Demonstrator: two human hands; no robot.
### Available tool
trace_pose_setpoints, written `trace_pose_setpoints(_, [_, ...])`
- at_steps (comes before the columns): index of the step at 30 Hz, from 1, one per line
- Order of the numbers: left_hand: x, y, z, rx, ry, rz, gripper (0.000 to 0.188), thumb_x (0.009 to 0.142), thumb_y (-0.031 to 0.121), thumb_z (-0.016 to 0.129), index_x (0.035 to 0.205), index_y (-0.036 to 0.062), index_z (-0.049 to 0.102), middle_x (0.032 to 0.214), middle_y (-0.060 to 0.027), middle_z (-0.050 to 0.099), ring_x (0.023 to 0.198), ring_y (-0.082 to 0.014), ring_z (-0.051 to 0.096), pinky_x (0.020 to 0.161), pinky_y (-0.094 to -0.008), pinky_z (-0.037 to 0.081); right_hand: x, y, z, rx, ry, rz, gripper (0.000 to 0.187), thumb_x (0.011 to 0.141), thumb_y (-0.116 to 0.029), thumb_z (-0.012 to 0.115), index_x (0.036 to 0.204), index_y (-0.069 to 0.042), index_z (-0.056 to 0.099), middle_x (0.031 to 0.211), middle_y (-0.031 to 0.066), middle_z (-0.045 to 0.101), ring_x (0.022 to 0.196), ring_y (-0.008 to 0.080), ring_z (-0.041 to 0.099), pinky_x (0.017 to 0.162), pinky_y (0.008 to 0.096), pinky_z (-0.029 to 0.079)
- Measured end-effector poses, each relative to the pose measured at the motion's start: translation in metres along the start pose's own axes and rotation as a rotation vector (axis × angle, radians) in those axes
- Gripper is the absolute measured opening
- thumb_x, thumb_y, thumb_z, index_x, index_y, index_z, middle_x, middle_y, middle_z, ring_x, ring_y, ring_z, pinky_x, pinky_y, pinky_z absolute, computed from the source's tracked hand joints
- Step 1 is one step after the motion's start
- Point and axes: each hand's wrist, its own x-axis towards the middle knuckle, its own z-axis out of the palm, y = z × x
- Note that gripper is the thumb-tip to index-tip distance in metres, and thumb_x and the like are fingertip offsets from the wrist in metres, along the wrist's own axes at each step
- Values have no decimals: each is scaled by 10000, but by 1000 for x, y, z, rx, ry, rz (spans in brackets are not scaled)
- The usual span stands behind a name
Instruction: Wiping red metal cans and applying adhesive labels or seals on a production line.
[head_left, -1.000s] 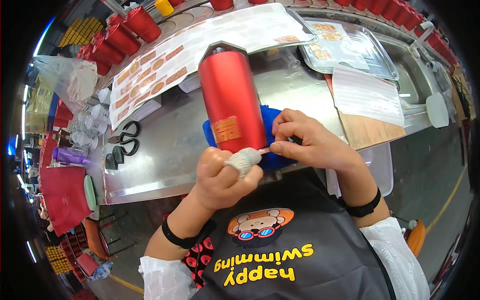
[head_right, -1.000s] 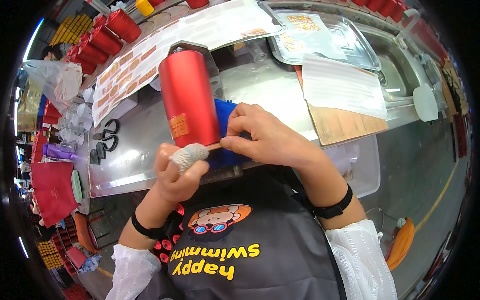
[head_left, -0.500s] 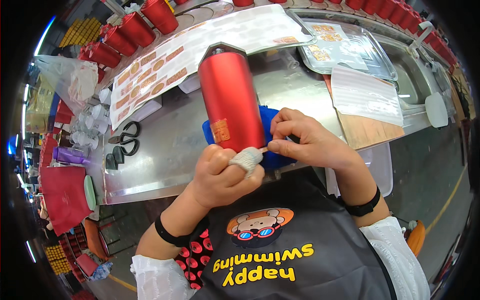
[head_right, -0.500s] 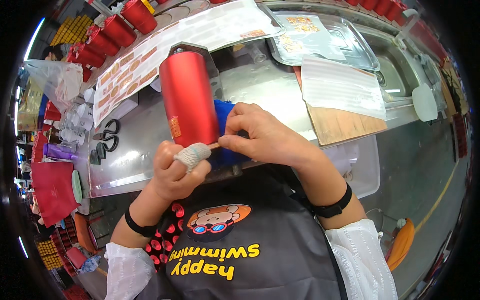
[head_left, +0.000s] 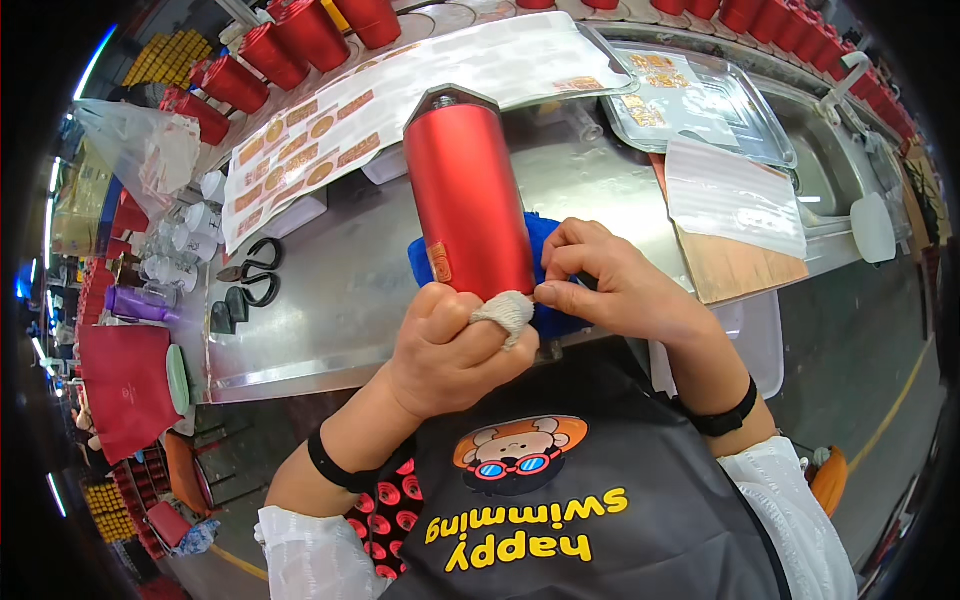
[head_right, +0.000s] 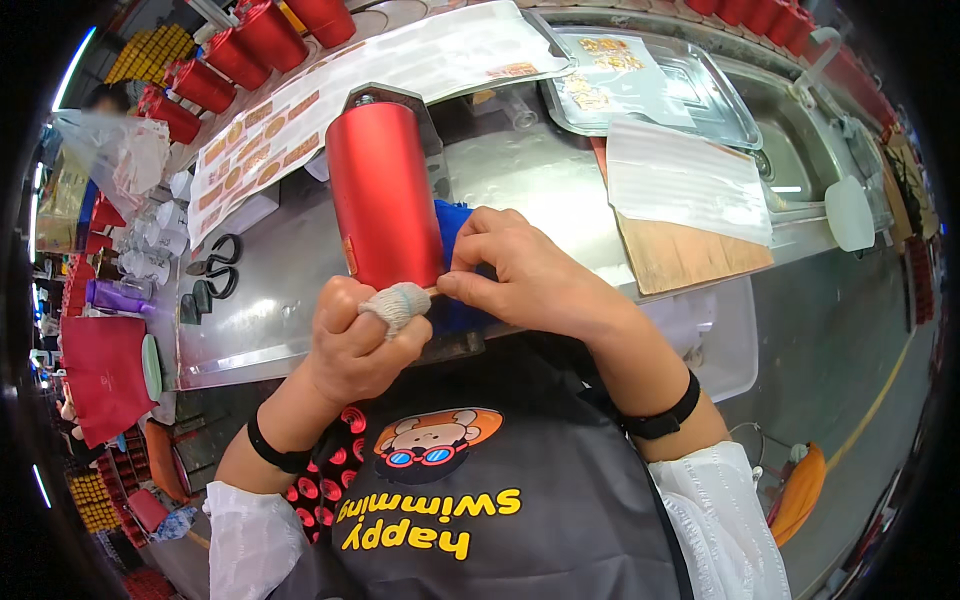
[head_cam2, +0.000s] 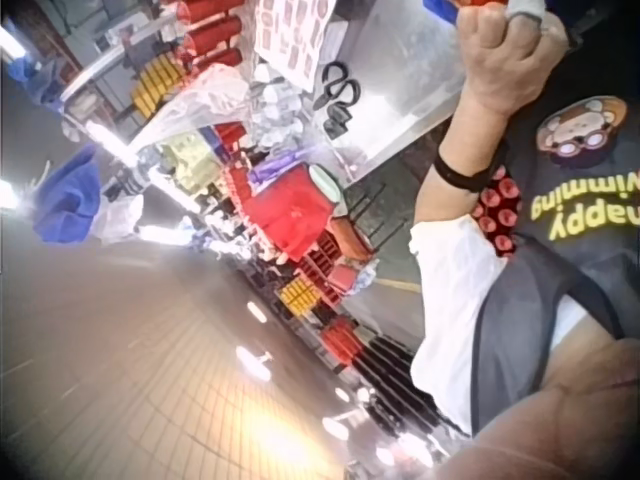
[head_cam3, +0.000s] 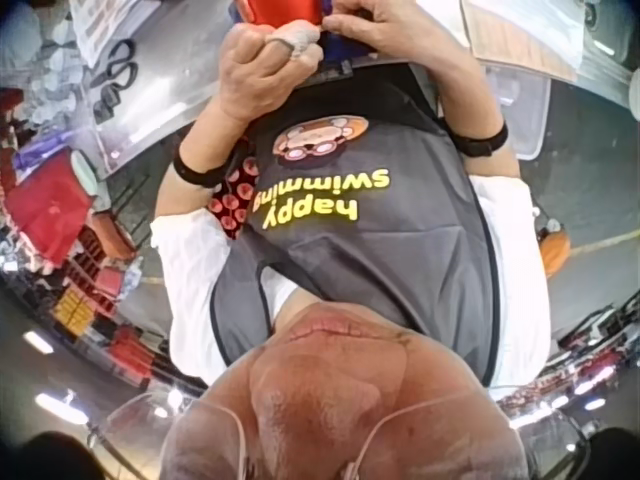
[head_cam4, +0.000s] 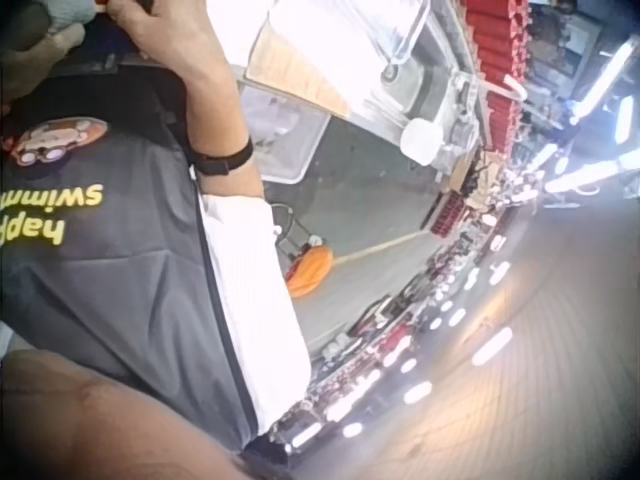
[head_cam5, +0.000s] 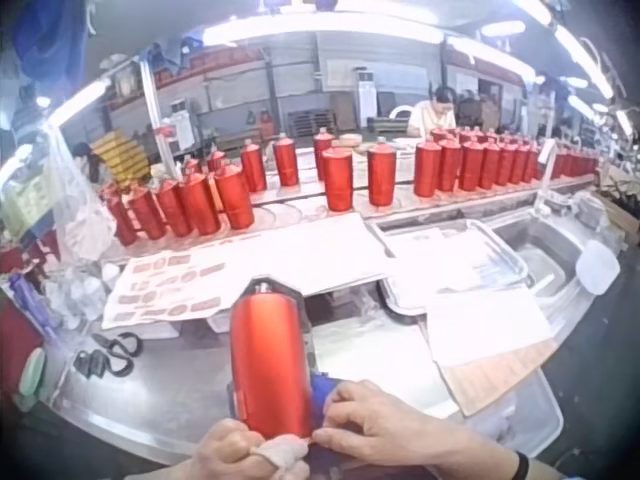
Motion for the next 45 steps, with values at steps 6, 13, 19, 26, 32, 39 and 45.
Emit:
trace_pose_setpoints(6, [-18,6,8,-24,145,-161,230,573,24,685,766,126,613,863,-42,577,733,-248,497,599,-347,410,1,-3,2,-27,-15,-10,203,823,-215,676,823,-13,655,962,143,576,993,315,501,871,389,413])
trace_pose_setpoints(13, [-1,6,3,25,12,-39,268,585,64,690,836,147,646,851,-13,583,736,-228,488,584,-328,403,-1,1,2,-40,-8,-7,199,827,-198,686,833,-6,634,961,119,555,967,278,501,852,363,410])
trace_pose_setpoints(19, [-19,3,9,-23,126,-111,226,592,58,684,798,127,621,896,-36,609,732,-228,484,573,-333,401,1,-3,2,-1,-9,-18,190,826,-195,689,828,-12,634,955,112,553,961,277,500,850,360,410])
trace_pose_setpoints(26, [-11,6,5,17,56,-67,235,577,58,672,791,143,626,921,-49,622,770,-234,492,623,-342,417,-1,0,4,-80,14,-42,181,829,-167,687,821,-5,605,954,99,540,959,257,504,850,354,405])
trace_pose_setpoints(32, [-9,8,11,186,82,-207,419,692,104,754,1081,136,602,1105,-100,607,977,-298,505,833,-426,418,1,3,5,-82,19,-39,181,823,-159,684,817,-1,597,951,101,542,953,259,507,845,353,409])
trace_pose_setpoints(39, [-26,10,15,10,120,-559,539,801,203,724,1278,73,509,1353,-209,484,1216,-396,451,1002,-471,389,-1,4,4,-65,15,-42,179,816,-147,687,818,3,590,952,101,538,944,251,508,838,339,412])
trace_pose_setpoints(45, [-44,21,20,-248,178,-797,518,919,243,625,1310,-31,424,1303,-232,490,1232,-380,450,1031,-419,372,-5,4,8,-33,45,-88,185,806,-190,712,828,-30,621,997,120,539,1019,305,495,878,383,423])
